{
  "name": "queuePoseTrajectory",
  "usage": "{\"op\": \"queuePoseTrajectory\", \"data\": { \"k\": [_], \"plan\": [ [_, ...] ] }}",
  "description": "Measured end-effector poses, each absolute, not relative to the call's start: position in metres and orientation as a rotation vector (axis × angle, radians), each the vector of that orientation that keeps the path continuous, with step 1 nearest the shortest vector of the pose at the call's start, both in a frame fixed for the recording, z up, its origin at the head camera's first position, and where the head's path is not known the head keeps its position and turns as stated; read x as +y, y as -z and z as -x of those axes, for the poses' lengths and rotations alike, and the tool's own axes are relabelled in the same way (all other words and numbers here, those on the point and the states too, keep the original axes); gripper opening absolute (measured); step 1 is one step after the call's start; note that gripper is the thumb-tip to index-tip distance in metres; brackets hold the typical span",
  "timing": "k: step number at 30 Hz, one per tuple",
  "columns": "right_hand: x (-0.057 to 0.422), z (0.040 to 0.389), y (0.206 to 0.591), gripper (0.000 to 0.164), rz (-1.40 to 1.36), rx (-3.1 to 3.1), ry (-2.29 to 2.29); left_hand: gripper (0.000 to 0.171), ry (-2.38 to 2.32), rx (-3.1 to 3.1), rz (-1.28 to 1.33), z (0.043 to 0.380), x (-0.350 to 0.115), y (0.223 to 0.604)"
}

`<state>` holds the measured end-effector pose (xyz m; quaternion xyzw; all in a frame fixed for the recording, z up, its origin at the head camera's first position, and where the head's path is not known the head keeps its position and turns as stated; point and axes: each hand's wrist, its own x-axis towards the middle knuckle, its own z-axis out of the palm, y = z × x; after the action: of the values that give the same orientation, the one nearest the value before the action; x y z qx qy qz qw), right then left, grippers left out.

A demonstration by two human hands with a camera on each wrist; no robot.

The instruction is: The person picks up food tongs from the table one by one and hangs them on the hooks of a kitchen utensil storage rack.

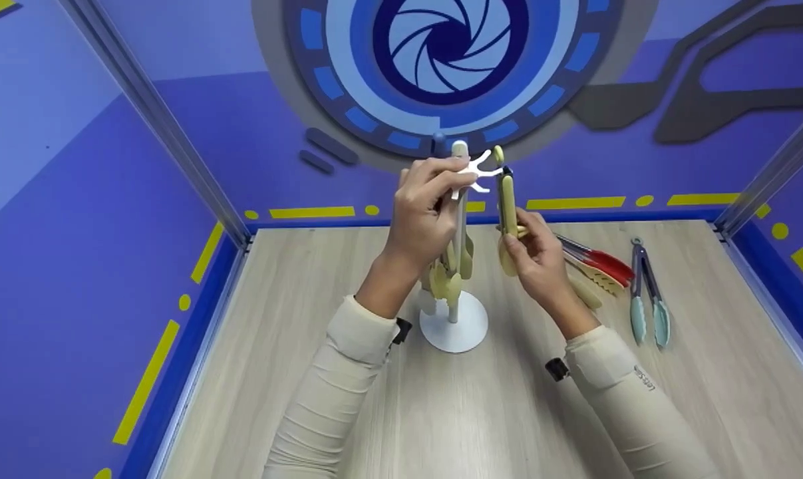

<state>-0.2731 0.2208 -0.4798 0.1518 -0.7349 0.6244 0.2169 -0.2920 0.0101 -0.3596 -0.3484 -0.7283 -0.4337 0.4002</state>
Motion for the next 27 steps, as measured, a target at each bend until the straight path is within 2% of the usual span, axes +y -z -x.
{"op": "queuePoseTrajectory", "data": {
  "k": [13, 27],
  "plan": [
    [0.2192, 0.2729, 0.4701, 0.044, -0.426, -2.075, -1.698, 0.011, 1.105, -1.851, 0.873, 0.2907, 0.0119, 0.3601],
    [0.2196, 0.2763, 0.4791, 0.042, -0.482, -2.032, -1.645, 0.013, 1.095, -1.860, 0.870, 0.2904, 0.0107, 0.3602]
  ]
}}
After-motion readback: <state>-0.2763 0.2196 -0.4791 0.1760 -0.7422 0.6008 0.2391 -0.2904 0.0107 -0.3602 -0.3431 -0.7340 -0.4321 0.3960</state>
